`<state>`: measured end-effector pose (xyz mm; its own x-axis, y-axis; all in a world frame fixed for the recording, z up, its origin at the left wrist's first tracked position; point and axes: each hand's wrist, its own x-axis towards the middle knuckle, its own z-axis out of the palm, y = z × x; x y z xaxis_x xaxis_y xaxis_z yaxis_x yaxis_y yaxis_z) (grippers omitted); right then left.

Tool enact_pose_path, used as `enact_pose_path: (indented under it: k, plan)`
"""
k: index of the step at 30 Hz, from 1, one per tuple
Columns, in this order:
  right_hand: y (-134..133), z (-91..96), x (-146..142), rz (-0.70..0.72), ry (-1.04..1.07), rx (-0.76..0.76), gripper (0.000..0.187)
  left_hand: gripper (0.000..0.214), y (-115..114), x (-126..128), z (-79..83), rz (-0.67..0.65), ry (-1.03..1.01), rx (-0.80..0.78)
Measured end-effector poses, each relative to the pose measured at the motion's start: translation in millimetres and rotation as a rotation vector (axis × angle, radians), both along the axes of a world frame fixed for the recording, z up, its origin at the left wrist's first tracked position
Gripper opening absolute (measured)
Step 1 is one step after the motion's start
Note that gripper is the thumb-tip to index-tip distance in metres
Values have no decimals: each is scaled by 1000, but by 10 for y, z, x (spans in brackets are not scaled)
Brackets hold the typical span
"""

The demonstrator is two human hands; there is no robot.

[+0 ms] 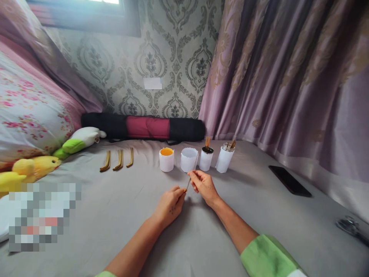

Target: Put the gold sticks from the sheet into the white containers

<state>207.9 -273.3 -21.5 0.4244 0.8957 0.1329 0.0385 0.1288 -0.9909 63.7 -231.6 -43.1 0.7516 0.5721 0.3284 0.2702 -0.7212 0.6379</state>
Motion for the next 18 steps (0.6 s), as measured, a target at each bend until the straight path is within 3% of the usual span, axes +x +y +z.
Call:
enact_pose_path:
  k: [5,13,18]
  plan:
    - [-7,27,40,28,-27,-24,36,26,-8,56,-7,3,-108,-244]
    - [15,36,102,46,-110,-60,35,34,-8,53,62,-73,-227,-1041]
    - [3,44,154,46,-197,-77,35,28,5,33,74,-158,-386,-1404]
